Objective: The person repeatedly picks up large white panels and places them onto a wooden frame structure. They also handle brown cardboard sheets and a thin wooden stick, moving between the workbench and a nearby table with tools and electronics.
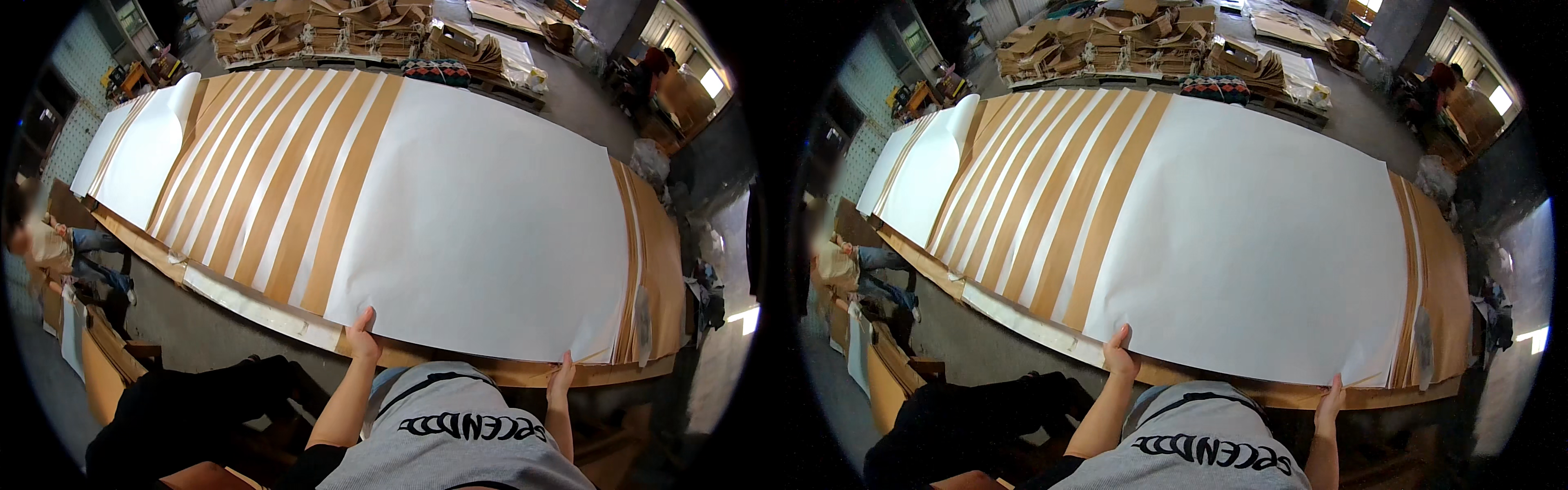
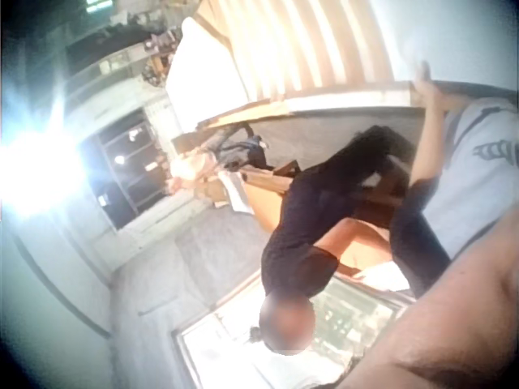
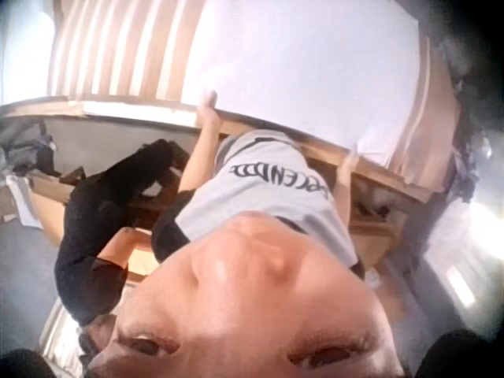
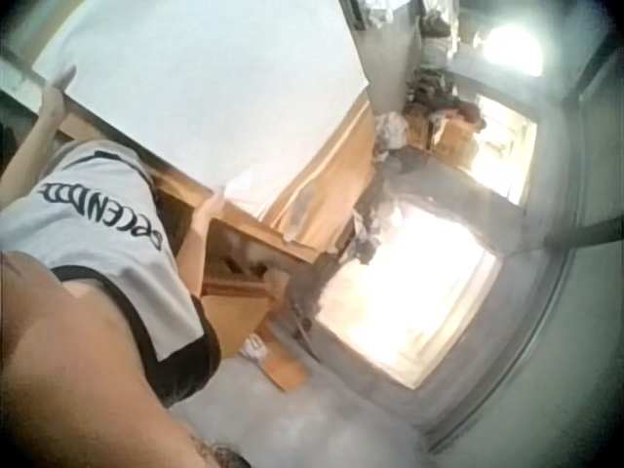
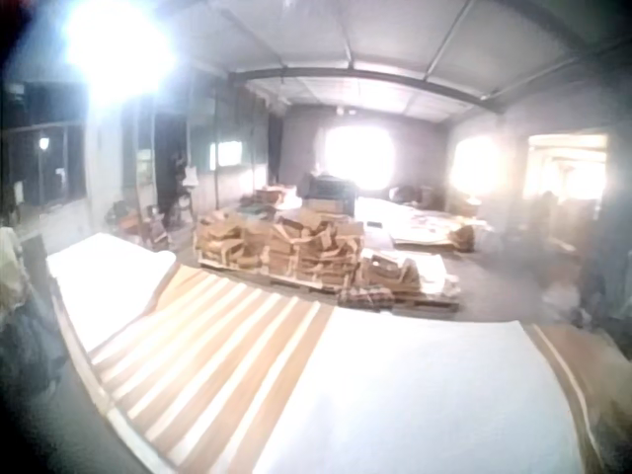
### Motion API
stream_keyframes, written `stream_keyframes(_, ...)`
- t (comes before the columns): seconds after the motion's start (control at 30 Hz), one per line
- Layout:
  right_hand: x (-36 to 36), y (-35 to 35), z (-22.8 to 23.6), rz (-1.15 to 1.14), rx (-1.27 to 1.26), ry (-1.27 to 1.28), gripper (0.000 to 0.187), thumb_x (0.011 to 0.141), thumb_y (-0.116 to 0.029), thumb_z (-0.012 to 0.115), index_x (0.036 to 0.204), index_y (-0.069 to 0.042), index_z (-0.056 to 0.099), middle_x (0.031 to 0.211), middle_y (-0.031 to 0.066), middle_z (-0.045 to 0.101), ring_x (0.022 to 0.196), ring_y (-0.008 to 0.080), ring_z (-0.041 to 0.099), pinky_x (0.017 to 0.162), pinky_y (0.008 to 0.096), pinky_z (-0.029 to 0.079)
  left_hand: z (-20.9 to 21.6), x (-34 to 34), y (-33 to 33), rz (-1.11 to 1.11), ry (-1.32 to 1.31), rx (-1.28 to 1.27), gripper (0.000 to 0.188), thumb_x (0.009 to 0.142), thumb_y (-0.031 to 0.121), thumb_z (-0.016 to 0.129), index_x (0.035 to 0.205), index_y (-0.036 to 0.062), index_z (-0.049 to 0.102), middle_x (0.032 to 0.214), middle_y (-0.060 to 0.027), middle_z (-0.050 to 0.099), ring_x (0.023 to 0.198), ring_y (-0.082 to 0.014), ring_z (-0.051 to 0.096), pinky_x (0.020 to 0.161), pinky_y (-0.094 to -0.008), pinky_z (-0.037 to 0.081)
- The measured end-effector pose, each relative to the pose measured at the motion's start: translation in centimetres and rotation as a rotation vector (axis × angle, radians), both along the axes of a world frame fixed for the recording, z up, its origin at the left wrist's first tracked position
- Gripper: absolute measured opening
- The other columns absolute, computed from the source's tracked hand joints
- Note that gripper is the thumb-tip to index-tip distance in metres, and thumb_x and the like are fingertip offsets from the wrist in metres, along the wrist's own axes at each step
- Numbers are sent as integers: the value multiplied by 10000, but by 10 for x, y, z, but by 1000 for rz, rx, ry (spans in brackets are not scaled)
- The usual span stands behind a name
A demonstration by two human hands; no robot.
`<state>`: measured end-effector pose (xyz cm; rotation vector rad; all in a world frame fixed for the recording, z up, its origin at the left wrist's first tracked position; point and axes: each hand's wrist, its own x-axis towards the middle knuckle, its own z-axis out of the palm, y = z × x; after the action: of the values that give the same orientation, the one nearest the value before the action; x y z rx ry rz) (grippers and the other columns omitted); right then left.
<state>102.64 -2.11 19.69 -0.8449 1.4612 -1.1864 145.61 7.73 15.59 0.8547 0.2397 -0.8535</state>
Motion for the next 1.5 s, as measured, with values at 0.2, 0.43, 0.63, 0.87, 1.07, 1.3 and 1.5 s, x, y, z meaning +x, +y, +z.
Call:
stream_keyframes(0.2,1,-5,0,-15,16,35,291,867,-302,484,979,-34,505,857,24,531,728,116,497,582,249,396,41,-5,-2,51,-80,112,329,778,112,540,1074,-15,474,989,-89,554,957,-237,519,839,-371,417)
stream_keyframes(0.43,9,-4,9,-59,19,33,312,861,-320,504,938,-17,512,836,32,516,693,112,470,608,243,382,41,22,40,-137,-575,460,191,872,205,492,845,23,437,635,-37,467,439,-95,429,386,-231,341)
stream_keyframes(0.63,4,-1,8,-19,75,88,301,869,-316,486,907,-19,517,795,39,523,682,124,470,625,258,384,42,39,45,-58,-441,540,229,901,224,425,764,41,436,550,-35,452,397,-100,399,355,-232,326)
stream_keyframes(0.87,-5,-8,0,-18,38,64,306,874,-318,474,946,-25,529,846,48,542,727,131,489,644,254,395,39,39,37,-35,-412,564,238,886,216,436,732,35,417,536,-45,450,380,-126,427,333,-246,344)
stream_keyframes(1.07,-11,-7,0,7,66,112,309,872,-327,474,914,-27,532,832,46,542,724,129,489,639,258,393,37,46,33,-70,-353,595,228,876,202,418,728,30,404,547,-67,488,375,-142,450,332,-266,359)
stream_keyframes(1.3,7,-2,7,-57,43,78,297,872,-320,469,860,-30,534,765,40,537,687,134,491,627,265,394,39,45,35,-60,-366,616,235,879,195,400,713,29,388,544,-73,487,383,-152,469,334,-270,377)
stream_keyframes(1.5,3,0,4,-62,38,36,355,873,-302,465,1025,15,516,967,73,539,842,148,496,729,289,394,39,48,36,-160,-463,757,248,869,223,435,768,-1,402,583,-109,492,468,-199,505,452,-315,414)
